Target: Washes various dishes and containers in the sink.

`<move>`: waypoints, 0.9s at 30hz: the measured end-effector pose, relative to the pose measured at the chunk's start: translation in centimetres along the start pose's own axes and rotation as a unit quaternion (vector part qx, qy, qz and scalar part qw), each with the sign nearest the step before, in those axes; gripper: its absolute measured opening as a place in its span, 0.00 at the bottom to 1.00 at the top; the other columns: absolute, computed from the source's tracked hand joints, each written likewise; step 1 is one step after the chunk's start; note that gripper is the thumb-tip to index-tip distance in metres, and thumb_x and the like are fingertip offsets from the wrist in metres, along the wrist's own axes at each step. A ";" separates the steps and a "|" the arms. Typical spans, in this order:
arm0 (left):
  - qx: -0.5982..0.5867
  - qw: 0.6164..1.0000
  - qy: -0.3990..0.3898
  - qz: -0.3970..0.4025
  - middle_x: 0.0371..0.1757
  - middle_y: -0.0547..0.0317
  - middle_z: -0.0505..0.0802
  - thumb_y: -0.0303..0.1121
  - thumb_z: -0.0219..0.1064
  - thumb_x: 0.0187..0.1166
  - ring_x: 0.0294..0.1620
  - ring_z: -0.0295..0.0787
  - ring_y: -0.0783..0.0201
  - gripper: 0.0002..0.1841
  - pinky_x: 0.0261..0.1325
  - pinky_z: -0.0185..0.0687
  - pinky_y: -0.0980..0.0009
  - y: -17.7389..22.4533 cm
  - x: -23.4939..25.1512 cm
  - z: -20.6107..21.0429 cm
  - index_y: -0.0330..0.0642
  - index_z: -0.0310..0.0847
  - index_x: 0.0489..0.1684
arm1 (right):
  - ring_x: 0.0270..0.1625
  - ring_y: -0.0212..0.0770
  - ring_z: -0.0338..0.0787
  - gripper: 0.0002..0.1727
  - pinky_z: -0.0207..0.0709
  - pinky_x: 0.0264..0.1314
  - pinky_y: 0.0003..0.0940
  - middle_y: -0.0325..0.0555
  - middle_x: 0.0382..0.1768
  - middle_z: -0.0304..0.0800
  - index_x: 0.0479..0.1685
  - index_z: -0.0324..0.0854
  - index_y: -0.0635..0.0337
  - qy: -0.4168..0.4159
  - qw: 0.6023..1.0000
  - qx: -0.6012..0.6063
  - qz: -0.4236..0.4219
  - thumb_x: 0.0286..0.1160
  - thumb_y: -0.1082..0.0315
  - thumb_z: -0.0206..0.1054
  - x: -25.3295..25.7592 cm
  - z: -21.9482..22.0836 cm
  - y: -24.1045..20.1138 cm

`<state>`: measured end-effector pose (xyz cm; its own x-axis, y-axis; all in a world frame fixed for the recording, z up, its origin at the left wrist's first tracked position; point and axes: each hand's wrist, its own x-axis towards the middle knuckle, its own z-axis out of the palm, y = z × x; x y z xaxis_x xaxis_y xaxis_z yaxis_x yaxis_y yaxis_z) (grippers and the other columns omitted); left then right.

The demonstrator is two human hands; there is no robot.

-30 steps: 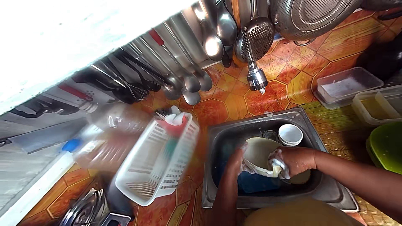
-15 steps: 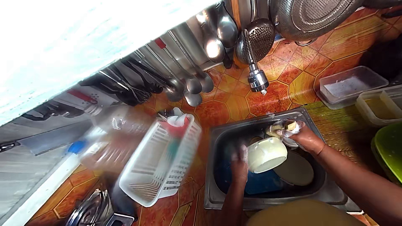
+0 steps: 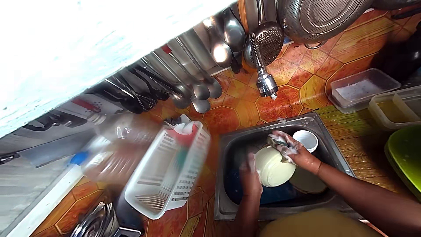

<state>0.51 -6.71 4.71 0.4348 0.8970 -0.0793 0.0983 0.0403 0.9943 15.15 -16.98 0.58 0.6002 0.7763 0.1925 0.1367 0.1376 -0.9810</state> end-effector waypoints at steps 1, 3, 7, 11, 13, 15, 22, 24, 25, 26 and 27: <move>-0.032 0.999 0.013 -0.042 0.40 0.52 0.89 0.36 0.53 0.93 0.43 0.88 0.68 0.18 0.53 0.86 0.69 0.4 0.2 -0.1 0.28 0.82 0.45 | 0.82 0.35 0.76 0.34 0.67 0.86 0.31 0.53 0.80 0.78 0.87 0.62 0.68 0.001 1.000 0.025 0.016 0.81 0.65 0.59 -0.2 -0.2 0.2; -0.103 0.987 0.037 -0.121 0.48 0.45 0.91 0.39 0.53 0.93 0.49 0.90 0.61 0.19 0.55 0.87 0.63 0.4 0.5 0.1 0.28 0.80 0.58 | 0.82 0.36 0.76 0.29 0.67 0.86 0.32 0.52 0.81 0.77 0.83 0.69 0.67 0.021 0.997 0.062 0.028 0.84 0.63 0.56 -0.6 -0.5 0.9; -0.242 0.945 0.046 -0.217 0.50 0.47 0.91 0.43 0.49 0.94 0.51 0.92 0.55 0.19 0.53 0.89 0.54 0.2 1.0 0.2 0.38 0.77 0.63 | 0.76 0.29 0.80 0.25 0.72 0.80 0.26 0.47 0.75 0.82 0.78 0.74 0.67 0.075 0.987 0.136 0.053 0.88 0.66 0.49 -1.1 -1.0 0.8; -0.320 0.904 0.023 -0.283 0.55 0.49 0.90 0.48 0.44 0.94 0.57 0.89 0.54 0.21 0.58 0.86 0.50 0.7 0.9 0.2 0.44 0.75 0.66 | 0.79 0.29 0.75 0.27 0.65 0.84 0.22 0.57 0.78 0.77 0.79 0.69 0.76 0.152 0.983 0.098 -0.010 0.89 0.66 0.44 -2.0 -0.1 0.6; -0.341 0.894 0.005 -0.290 0.54 0.50 0.89 0.46 0.42 0.94 0.56 0.88 0.55 0.20 0.57 0.86 0.52 0.8 1.2 0.2 0.44 0.74 0.65 | 0.83 0.36 0.73 0.32 0.60 0.88 0.25 0.67 0.78 0.75 0.78 0.68 0.82 0.193 0.977 -0.001 -0.087 0.91 0.59 0.44 -2.4 0.5 1.4; -0.341 0.892 0.005 -0.295 0.52 0.51 0.89 0.42 0.42 0.94 0.55 0.88 0.57 0.18 0.56 0.86 0.56 1.4 1.1 0.4 0.43 0.73 0.65 | 0.84 0.43 0.74 0.37 0.60 0.89 0.31 0.72 0.77 0.76 0.76 0.70 0.83 0.227 0.957 -0.091 -0.156 0.92 0.52 0.43 -2.7 1.1 2.6; -0.336 0.903 0.038 -0.264 0.54 0.50 0.86 0.37 0.43 0.95 0.53 0.87 0.58 0.16 0.56 0.86 0.59 4.1 0.6 2.2 0.40 0.69 0.68 | 0.90 0.52 0.65 0.30 0.58 0.93 0.46 0.61 0.80 0.77 0.79 0.74 0.60 0.183 0.897 -0.236 -0.324 0.93 0.48 0.44 -3.7 2.5 3.9; -0.323 0.908 0.021 -0.266 0.52 0.49 0.87 0.36 0.45 0.95 0.51 0.88 0.58 0.15 0.53 0.87 0.58 4.1 0.2 2.5 0.39 0.70 0.67 | 0.90 0.52 0.66 0.27 0.60 0.92 0.48 0.58 0.80 0.77 0.80 0.74 0.56 0.158 0.879 -0.274 -0.356 0.93 0.50 0.47 -3.8 2.9 3.4; -0.321 0.909 0.007 -0.267 0.52 0.48 0.87 0.36 0.45 0.95 0.51 0.88 0.57 0.16 0.53 0.88 0.58 4.0 -0.1 2.6 0.38 0.70 0.67 | 0.88 0.52 0.70 0.26 0.64 0.89 0.47 0.58 0.79 0.78 0.78 0.75 0.55 0.151 0.869 -0.297 -0.366 0.93 0.52 0.49 -3.8 3.0 2.9; -0.315 0.911 -0.008 -0.267 0.50 0.49 0.88 0.36 0.45 0.95 0.49 0.90 0.57 0.15 0.52 0.89 0.59 3.9 -0.4 2.8 0.38 0.71 0.66 | 0.86 0.53 0.73 0.24 0.67 0.87 0.47 0.57 0.77 0.81 0.75 0.78 0.55 0.144 0.859 -0.320 -0.373 0.92 0.53 0.51 -3.7 3.3 2.4; -0.302 0.917 -0.027 -0.260 0.47 0.50 0.89 0.36 0.44 0.95 0.46 0.90 0.59 0.15 0.50 0.89 0.62 3.7 -0.7 3.0 0.38 0.73 0.63 | 0.83 0.53 0.76 0.22 0.70 0.84 0.48 0.57 0.75 0.83 0.71 0.82 0.55 0.134 0.850 -0.341 -0.380 0.91 0.55 0.53 -3.7 3.5 1.8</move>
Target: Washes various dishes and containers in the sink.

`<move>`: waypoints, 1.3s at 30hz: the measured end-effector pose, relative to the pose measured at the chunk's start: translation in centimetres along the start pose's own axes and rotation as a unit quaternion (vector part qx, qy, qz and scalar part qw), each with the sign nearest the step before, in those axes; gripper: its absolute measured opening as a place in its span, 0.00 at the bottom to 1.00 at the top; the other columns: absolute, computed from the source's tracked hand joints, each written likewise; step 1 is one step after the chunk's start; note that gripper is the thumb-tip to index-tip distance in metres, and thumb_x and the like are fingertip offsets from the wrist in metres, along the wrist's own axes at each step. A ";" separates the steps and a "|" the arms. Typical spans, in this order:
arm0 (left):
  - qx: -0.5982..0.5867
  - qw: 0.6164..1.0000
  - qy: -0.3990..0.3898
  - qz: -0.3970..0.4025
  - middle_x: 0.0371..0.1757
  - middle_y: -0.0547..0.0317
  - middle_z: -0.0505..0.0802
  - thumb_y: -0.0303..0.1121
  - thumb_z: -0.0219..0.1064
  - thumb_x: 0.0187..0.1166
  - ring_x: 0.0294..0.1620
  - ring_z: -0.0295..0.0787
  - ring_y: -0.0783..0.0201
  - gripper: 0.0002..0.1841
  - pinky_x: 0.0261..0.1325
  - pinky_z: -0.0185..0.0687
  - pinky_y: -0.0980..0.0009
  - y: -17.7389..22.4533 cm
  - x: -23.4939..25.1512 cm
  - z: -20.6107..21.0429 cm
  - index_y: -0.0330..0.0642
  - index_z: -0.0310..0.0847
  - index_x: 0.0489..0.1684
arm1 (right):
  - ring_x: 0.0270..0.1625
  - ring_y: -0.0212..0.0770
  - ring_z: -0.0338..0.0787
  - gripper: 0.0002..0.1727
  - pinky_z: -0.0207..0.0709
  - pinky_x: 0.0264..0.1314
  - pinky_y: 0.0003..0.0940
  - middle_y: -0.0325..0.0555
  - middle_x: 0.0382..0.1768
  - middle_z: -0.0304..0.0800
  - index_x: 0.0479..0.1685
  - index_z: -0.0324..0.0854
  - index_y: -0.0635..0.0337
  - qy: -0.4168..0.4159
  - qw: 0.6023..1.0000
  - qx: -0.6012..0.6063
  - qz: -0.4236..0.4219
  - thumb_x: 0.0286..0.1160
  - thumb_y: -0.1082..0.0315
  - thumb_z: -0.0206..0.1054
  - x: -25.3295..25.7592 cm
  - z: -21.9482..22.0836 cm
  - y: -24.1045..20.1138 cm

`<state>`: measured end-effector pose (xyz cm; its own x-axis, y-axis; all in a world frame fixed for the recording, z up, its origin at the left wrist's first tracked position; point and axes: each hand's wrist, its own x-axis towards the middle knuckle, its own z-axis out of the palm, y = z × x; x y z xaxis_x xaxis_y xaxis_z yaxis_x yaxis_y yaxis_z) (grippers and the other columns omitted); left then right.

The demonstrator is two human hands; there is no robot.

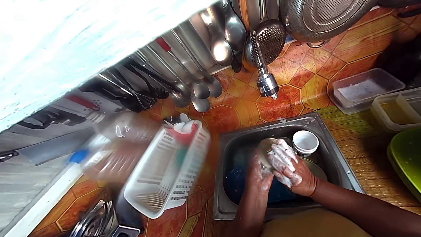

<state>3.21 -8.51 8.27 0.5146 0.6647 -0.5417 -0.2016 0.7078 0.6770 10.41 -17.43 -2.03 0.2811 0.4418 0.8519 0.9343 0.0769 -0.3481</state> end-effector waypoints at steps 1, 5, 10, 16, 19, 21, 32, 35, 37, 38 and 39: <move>0.027 0.999 -0.015 0.009 0.44 0.52 0.90 0.36 0.44 0.95 0.43 0.90 0.62 0.15 0.48 0.89 0.64 -0.4 -0.1 0.0 0.38 0.75 0.60 | 0.81 0.52 0.79 0.20 0.72 0.83 0.48 0.55 0.73 0.86 0.66 0.85 0.56 -0.012 1.000 -0.011 -0.013 0.90 0.57 0.54 0.5 -0.1 -0.5; 0.116 0.991 -0.038 0.057 0.47 0.52 0.91 0.35 0.44 0.94 0.48 0.90 0.63 0.17 0.54 0.88 0.64 -1.4 -0.3 -0.9 0.37 0.76 0.63 | 0.76 0.55 0.84 0.16 0.77 0.79 0.48 0.57 0.66 0.90 0.56 0.88 0.60 -0.040 0.999 -0.015 -0.014 0.85 0.62 0.57 2.2 0.0 -1.2; 0.202 0.965 0.036 0.164 0.45 0.53 0.88 0.38 0.41 0.96 0.46 0.86 0.67 0.20 0.54 0.85 0.68 -2.9 0.1 -0.9 0.33 0.77 0.61 | 0.71 0.52 0.88 0.17 0.78 0.77 0.47 0.53 0.59 0.94 0.48 0.92 0.59 -0.073 0.986 0.096 0.112 0.83 0.60 0.60 4.1 0.9 -0.8; 0.293 0.938 -0.026 0.185 0.44 0.54 0.89 0.36 0.49 0.94 0.44 0.87 0.71 0.18 0.53 0.85 0.73 -2.1 1.1 -1.9 0.30 0.80 0.58 | 0.75 0.45 0.85 0.18 0.73 0.82 0.34 0.60 0.66 0.89 0.58 0.89 0.68 -0.003 0.947 0.225 0.230 0.82 0.63 0.62 2.6 1.5 -1.2; 0.312 0.934 -0.092 0.148 0.57 0.47 0.86 0.34 0.49 0.93 0.57 0.85 0.68 0.19 0.65 0.82 0.70 -2.2 0.5 -2.6 0.27 0.71 0.70 | 0.76 0.43 0.84 0.21 0.73 0.83 0.35 0.60 0.68 0.88 0.62 0.87 0.70 -0.004 0.926 0.257 0.277 0.87 0.63 0.57 1.9 1.0 -1.3; 0.327 0.922 -0.142 0.148 0.62 0.44 0.84 0.31 0.53 0.88 0.62 0.84 0.67 0.22 0.70 0.80 0.70 -2.5 0.2 -3.0 0.24 0.65 0.75 | 0.74 0.40 0.85 0.21 0.74 0.82 0.33 0.58 0.67 0.88 0.63 0.85 0.72 0.000 0.903 0.277 0.328 0.88 0.64 0.54 2.4 0.3 -1.1; 0.176 0.978 0.068 0.087 0.66 0.42 0.85 0.38 0.48 0.95 0.63 0.83 0.56 0.21 0.67 0.80 0.57 -0.2 -0.4 -0.7 0.34 0.72 0.75 | 0.79 0.52 0.81 0.24 0.69 0.85 0.40 0.66 0.73 0.82 0.73 0.78 0.75 -0.009 0.917 0.126 0.379 0.84 0.66 0.58 0.0 -0.4 1.3; 0.165 0.977 0.097 0.092 0.65 0.40 0.85 0.41 0.48 0.95 0.63 0.84 0.54 0.22 0.66 0.81 0.55 -1.0 1.4 -2.4 0.33 0.73 0.73 | 0.82 0.59 0.78 0.26 0.68 0.86 0.47 0.68 0.76 0.79 0.74 0.77 0.74 -0.038 0.918 0.074 0.387 0.83 0.66 0.59 -1.4 -0.1 0.1; 0.183 0.975 0.098 0.080 0.61 0.40 0.87 0.43 0.48 0.95 0.60 0.86 0.53 0.23 0.63 0.83 0.55 -2.1 2.0 -3.0 0.32 0.75 0.69 | 0.83 0.62 0.75 0.27 0.68 0.87 0.50 0.68 0.77 0.78 0.73 0.80 0.72 -0.045 0.942 0.059 0.326 0.81 0.63 0.58 -1.7 0.3 -0.8; 0.198 0.973 0.092 0.071 0.58 0.40 0.88 0.43 0.48 0.95 0.57 0.87 0.54 0.23 0.62 0.84 0.55 -2.7 2.0 -3.2 0.31 0.76 0.68 | 0.83 0.62 0.75 0.27 0.68 0.86 0.51 0.67 0.77 0.79 0.72 0.81 0.70 -0.046 0.955 0.058 0.287 0.81 0.62 0.57 -1.8 0.5 -1.3; 0.209 0.973 0.080 0.062 0.55 0.41 0.88 0.43 0.47 0.96 0.54 0.88 0.55 0.23 0.59 0.85 0.57 -3.3 2.0 -3.4 0.31 0.76 0.67 | 0.83 0.61 0.75 0.26 0.68 0.87 0.50 0.65 0.75 0.81 0.70 0.83 0.68 -0.040 0.967 0.061 0.245 0.83 0.60 0.56 -1.7 0.6 -1.6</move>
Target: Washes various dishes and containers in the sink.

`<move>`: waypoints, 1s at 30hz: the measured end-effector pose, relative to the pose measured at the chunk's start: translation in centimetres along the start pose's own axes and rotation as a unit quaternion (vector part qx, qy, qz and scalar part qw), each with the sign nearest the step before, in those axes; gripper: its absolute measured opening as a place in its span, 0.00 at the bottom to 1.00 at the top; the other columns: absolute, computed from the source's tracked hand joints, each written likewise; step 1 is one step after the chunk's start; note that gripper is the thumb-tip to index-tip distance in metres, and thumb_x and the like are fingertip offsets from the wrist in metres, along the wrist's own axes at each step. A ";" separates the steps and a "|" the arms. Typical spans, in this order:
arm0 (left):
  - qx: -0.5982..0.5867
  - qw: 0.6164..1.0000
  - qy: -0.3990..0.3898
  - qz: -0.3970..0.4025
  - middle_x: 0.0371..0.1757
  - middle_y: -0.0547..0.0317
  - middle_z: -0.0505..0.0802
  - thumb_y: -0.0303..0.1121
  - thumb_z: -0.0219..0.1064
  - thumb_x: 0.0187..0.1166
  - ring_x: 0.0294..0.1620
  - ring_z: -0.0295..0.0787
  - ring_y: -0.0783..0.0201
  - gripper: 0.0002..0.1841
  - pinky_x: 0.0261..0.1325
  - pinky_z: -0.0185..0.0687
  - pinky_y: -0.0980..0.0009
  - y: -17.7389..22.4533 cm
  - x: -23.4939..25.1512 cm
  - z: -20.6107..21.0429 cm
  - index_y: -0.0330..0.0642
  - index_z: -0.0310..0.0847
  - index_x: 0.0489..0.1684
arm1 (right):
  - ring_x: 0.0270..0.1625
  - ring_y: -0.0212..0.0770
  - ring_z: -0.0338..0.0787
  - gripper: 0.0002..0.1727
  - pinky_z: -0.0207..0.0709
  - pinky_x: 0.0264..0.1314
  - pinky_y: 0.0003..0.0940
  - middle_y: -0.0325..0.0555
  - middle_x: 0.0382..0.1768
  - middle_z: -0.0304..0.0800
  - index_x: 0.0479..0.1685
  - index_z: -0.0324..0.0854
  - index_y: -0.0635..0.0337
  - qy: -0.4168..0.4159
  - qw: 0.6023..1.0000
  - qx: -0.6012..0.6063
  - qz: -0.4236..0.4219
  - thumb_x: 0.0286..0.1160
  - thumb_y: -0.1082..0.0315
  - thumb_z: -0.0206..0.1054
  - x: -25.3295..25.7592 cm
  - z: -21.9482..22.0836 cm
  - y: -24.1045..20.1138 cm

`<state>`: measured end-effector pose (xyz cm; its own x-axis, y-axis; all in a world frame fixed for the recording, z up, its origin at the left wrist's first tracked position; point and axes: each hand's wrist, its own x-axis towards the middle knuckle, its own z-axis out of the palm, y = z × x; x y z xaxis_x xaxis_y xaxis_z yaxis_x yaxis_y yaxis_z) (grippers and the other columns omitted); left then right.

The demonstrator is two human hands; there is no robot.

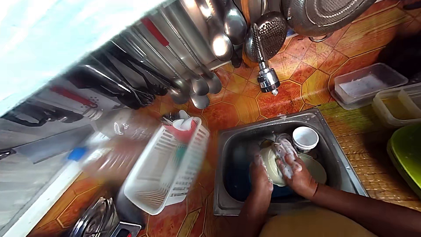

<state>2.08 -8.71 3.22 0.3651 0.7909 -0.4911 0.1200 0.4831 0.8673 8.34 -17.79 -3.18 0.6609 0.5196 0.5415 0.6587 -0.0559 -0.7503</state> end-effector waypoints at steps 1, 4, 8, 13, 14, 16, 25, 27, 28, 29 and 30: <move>0.004 1.000 -0.011 -0.003 0.51 0.43 0.89 0.43 0.47 0.96 0.50 0.89 0.56 0.22 0.55 0.87 0.58 -0.6 0.0 0.1 0.31 0.77 0.65 | 0.83 0.59 0.77 0.24 0.69 0.86 0.49 0.63 0.73 0.84 0.66 0.86 0.66 0.004 0.999 0.006 -0.046 0.84 0.59 0.55 0.2 0.1 0.0; -0.003 0.999 -0.047 0.002 0.44 0.47 0.90 0.41 0.46 0.96 0.44 0.91 0.60 0.21 0.51 0.89 0.62 -1.1 0.0 -0.2 0.32 0.77 0.62 | 0.77 0.54 0.83 0.22 0.75 0.82 0.46 0.58 0.66 0.90 0.58 0.90 0.60 0.003 0.993 0.030 -0.116 0.85 0.58 0.55 1.1 0.1 1.1; 0.012 0.998 -0.046 0.031 0.51 0.44 0.90 0.39 0.49 0.95 0.52 0.90 0.59 0.20 0.58 0.87 0.61 0.1 -0.1 -0.9 0.29 0.79 0.61 | 0.68 0.53 0.90 0.21 0.80 0.75 0.47 0.60 0.60 0.93 0.57 0.90 0.66 0.006 0.999 0.029 0.024 0.82 0.61 0.58 1.5 -0.7 3.4; 0.030 0.991 -0.044 0.126 0.44 0.49 0.91 0.36 0.51 0.94 0.46 0.91 0.65 0.18 0.55 0.88 0.66 1.9 0.7 -2.0 0.28 0.81 0.52 | 0.41 0.30 0.90 0.18 0.85 0.44 0.26 0.46 0.51 0.91 0.66 0.82 0.63 -0.148 0.892 0.224 0.364 0.90 0.64 0.56 2.8 -4.5 3.8; 0.028 0.989 -0.041 0.139 0.44 0.49 0.91 0.36 0.51 0.94 0.46 0.91 0.65 0.18 0.55 0.89 0.66 2.2 0.9 -2.1 0.28 0.81 0.53 | 0.32 0.35 0.90 0.17 0.87 0.32 0.31 0.47 0.46 0.90 0.68 0.79 0.62 -0.175 0.845 0.281 0.420 0.92 0.63 0.55 3.0 -5.2 4.0; 0.017 0.988 -0.016 0.154 0.47 0.48 0.91 0.38 0.49 0.95 0.49 0.91 0.64 0.20 0.56 0.88 0.64 2.9 1.5 -2.2 0.28 0.80 0.57 | 0.29 0.42 0.92 0.18 0.89 0.29 0.38 0.50 0.42 0.90 0.69 0.76 0.61 -0.238 0.797 0.307 0.462 0.93 0.61 0.54 3.1 -6.4 4.6; 0.151 0.914 -0.112 0.360 0.30 0.69 0.84 0.30 0.60 0.83 0.35 0.83 0.79 0.09 0.46 0.83 0.78 3.4 2.9 -3.8 0.36 0.82 0.35 | 0.71 0.74 0.80 0.20 0.77 0.61 0.72 0.71 0.67 0.82 0.65 0.85 0.63 -0.604 0.720 -0.289 0.181 0.79 0.62 0.68 0.3 -5.0 4.6; 0.230 0.890 -0.181 0.348 0.32 0.63 0.87 0.30 0.64 0.80 0.36 0.85 0.76 0.08 0.46 0.85 0.75 3.7 2.7 -4.3 0.33 0.83 0.36 | 0.74 0.74 0.76 0.18 0.77 0.63 0.71 0.72 0.69 0.80 0.60 0.84 0.72 -0.625 0.684 -0.325 0.188 0.78 0.67 0.67 -0.4 -3.7 4.0; 0.278 0.881 -0.209 0.322 0.34 0.60 0.88 0.31 0.66 0.80 0.37 0.86 0.73 0.09 0.48 0.86 0.73 4.0 2.4 -4.4 0.31 0.84 0.38 | 0.76 0.74 0.75 0.19 0.76 0.65 0.70 0.72 0.70 0.79 0.61 0.83 0.74 -0.629 0.675 -0.335 0.190 0.79 0.68 0.65 -0.9 -3.0 4.1; 0.327 0.869 -0.233 0.291 0.36 0.56 0.89 0.32 0.66 0.80 0.40 0.87 0.70 0.11 0.50 0.86 0.70 4.5 2.0 -4.5 0.30 0.84 0.41 | 0.76 0.74 0.74 0.19 0.75 0.66 0.70 0.73 0.71 0.78 0.62 0.82 0.76 -0.632 0.669 -0.341 0.192 0.80 0.69 0.62 -1.3 -2.5 4.1; 0.374 0.853 -0.255 0.260 0.39 0.52 0.90 0.34 0.67 0.81 0.42 0.88 0.66 0.12 0.53 0.85 0.67 5.0 1.7 -4.6 0.29 0.85 0.43 | 0.76 0.74 0.75 0.19 0.75 0.67 0.70 0.73 0.72 0.77 0.63 0.80 0.77 -0.634 0.665 -0.344 0.194 0.81 0.70 0.61 -1.5 -2.1 4.0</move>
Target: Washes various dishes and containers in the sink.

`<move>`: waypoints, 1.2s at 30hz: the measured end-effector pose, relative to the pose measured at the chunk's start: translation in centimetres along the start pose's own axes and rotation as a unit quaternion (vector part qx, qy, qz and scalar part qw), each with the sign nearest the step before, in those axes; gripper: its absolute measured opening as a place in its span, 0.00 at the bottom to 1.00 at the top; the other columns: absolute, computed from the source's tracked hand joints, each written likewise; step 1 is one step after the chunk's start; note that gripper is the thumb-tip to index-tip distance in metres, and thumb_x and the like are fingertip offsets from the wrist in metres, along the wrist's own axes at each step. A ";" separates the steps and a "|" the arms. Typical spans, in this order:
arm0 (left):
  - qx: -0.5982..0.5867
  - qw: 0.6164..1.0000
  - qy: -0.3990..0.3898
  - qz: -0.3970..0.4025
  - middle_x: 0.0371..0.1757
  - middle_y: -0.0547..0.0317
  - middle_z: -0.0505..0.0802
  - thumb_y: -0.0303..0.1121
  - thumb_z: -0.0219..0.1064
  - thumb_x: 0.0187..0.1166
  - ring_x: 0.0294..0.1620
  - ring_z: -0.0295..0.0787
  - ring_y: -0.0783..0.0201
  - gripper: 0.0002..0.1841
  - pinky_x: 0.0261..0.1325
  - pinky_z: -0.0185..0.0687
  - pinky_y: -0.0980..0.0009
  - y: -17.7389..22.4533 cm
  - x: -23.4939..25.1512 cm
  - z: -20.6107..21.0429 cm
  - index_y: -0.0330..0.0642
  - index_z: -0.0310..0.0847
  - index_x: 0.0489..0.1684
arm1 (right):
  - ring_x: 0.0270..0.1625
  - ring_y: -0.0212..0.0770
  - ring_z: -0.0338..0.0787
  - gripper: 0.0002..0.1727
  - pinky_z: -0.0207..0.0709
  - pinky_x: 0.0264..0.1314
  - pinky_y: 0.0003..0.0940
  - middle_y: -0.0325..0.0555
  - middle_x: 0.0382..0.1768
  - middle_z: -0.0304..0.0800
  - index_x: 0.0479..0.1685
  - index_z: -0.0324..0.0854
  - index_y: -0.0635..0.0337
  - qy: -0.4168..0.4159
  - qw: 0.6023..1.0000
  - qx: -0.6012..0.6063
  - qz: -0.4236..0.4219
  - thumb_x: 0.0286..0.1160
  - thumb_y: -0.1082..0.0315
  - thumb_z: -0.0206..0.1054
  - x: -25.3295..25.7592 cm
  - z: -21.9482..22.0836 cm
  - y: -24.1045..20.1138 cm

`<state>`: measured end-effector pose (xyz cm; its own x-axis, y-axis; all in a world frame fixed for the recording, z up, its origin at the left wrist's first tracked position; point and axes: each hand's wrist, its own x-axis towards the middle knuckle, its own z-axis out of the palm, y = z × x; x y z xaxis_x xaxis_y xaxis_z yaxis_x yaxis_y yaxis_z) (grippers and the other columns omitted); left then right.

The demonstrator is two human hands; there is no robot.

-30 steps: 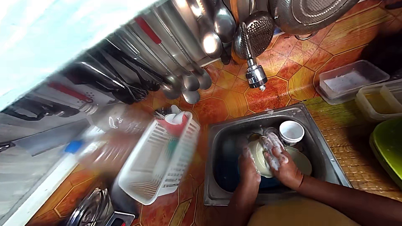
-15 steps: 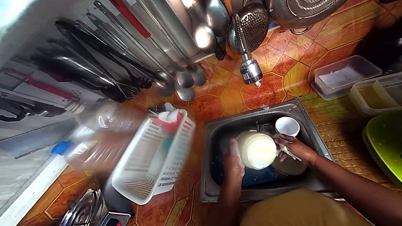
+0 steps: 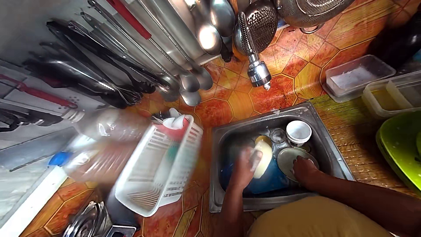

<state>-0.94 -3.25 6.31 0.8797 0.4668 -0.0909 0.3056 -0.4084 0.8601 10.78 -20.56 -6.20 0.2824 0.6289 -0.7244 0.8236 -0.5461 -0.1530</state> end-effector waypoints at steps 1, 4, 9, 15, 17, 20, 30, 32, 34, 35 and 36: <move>0.025 0.998 -0.048 -0.023 0.41 0.50 0.90 0.34 0.67 0.81 0.44 0.88 0.64 0.13 0.55 0.85 0.64 0.4 -0.1 -0.3 0.29 0.85 0.46 | 0.76 0.74 0.75 0.19 0.74 0.68 0.70 0.74 0.72 0.77 0.64 0.80 0.78 -0.003 1.000 -0.002 -0.001 0.82 0.71 0.59 0.1 0.0 -0.3; 0.072 0.980 -0.178 -0.055 0.42 0.47 0.90 0.36 0.67 0.82 0.45 0.88 0.61 0.15 0.57 0.84 0.61 0.8 -0.5 -0.7 0.29 0.85 0.47 | 0.73 0.73 0.79 0.18 0.74 0.67 0.69 0.73 0.69 0.80 0.61 0.81 0.78 -0.008 0.999 -0.025 -0.025 0.83 0.72 0.57 0.3 0.3 -0.5; 0.115 0.944 -0.307 -0.035 0.38 0.45 0.90 0.38 0.68 0.81 0.41 0.87 0.58 0.16 0.52 0.82 0.58 0.3 -1.0 -0.9 0.28 0.85 0.45 | 0.68 0.72 0.82 0.16 0.76 0.62 0.72 0.69 0.61 0.86 0.53 0.85 0.72 0.042 0.994 0.025 -0.102 0.77 0.67 0.67 -1.9 -1.7 2.0; 0.200 0.886 -0.416 0.039 0.47 0.36 0.93 0.34 0.68 0.82 0.54 0.90 0.44 0.14 0.65 0.80 0.46 0.9 -0.9 1.7 0.27 0.88 0.48 | 0.48 0.60 0.89 0.14 0.78 0.54 0.67 0.60 0.40 0.91 0.38 0.89 0.66 0.172 0.917 0.307 -0.188 0.55 0.68 0.83 -5.0 -5.4 7.2; 0.236 0.870 -0.429 0.056 0.54 0.36 0.93 0.33 0.67 0.83 0.62 0.89 0.43 0.13 0.74 0.76 0.47 1.1 -0.5 3.6 0.30 0.90 0.51 | 0.41 0.48 0.87 0.11 0.79 0.47 0.55 0.52 0.33 0.89 0.31 0.87 0.65 0.195 0.877 0.367 -0.241 0.53 0.70 0.81 -6.1 -6.5 8.6; 0.315 0.845 -0.417 0.112 0.54 0.41 0.93 0.29 0.66 0.82 0.65 0.86 0.43 0.10 0.77 0.71 0.46 -0.6 -0.2 6.5 0.36 0.93 0.48 | 0.41 0.44 0.86 0.11 0.78 0.48 0.50 0.50 0.35 0.89 0.32 0.87 0.65 0.213 0.868 0.369 -0.254 0.55 0.69 0.81 -6.8 -7.3 9.5; -0.118 0.966 -0.124 -0.193 0.69 0.39 0.86 0.29 0.33 0.94 0.63 0.89 0.54 0.25 0.67 0.84 0.59 -2.7 0.1 5.7 0.24 0.68 0.78 | 0.56 0.66 0.88 0.14 0.77 0.57 0.67 0.63 0.46 0.91 0.39 0.88 0.68 0.265 0.904 0.199 -0.269 0.59 0.66 0.79 -7.8 -6.5 6.4; -0.301 0.905 -0.058 -0.294 0.70 0.37 0.85 0.57 0.21 0.93 0.53 0.93 0.44 0.36 0.49 0.89 0.50 -1.5 0.2 5.0 0.47 0.51 0.92 | 0.55 0.68 0.89 0.11 0.79 0.54 0.67 0.64 0.44 0.91 0.36 0.86 0.68 0.285 0.899 0.142 -0.301 0.61 0.68 0.77 -7.8 -6.1 4.9; -0.344 0.887 -0.044 -0.305 0.75 0.36 0.81 0.63 0.28 0.91 0.56 0.91 0.37 0.34 0.46 0.90 0.42 -1.5 0.1 4.8 0.65 0.43 0.95 | 0.56 0.67 0.89 0.09 0.81 0.54 0.67 0.62 0.44 0.91 0.35 0.87 0.66 0.296 0.887 0.105 -0.339 0.62 0.69 0.76 -7.1 -5.3 3.4; -0.345 0.889 -0.033 -0.300 0.77 0.36 0.80 0.55 0.37 0.95 0.60 0.89 0.37 0.29 0.48 0.90 0.40 -1.8 0.0 5.0 0.66 0.43 0.95 | 0.56 0.67 0.89 0.09 0.81 0.55 0.66 0.62 0.44 0.91 0.35 0.87 0.66 0.290 0.880 0.100 -0.363 0.63 0.69 0.77 -6.6 -5.0 2.8; -0.334 0.897 -0.017 -0.289 0.78 0.35 0.77 0.42 0.45 0.95 0.62 0.87 0.37 0.28 0.49 0.88 0.40 -2.1 -0.1 5.2 0.62 0.45 0.95 | 0.56 0.66 0.89 0.10 0.80 0.57 0.64 0.61 0.45 0.91 0.36 0.88 0.65 0.284 0.871 0.107 -0.387 0.64 0.67 0.77 -6.0 -4.8 2.4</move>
<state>0.24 -6.58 1.91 0.6584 0.4195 -0.6249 0.4390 0.4603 0.7716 13.44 -22.99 1.02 -0.0693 0.9935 0.0902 0.7823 0.1102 -0.6131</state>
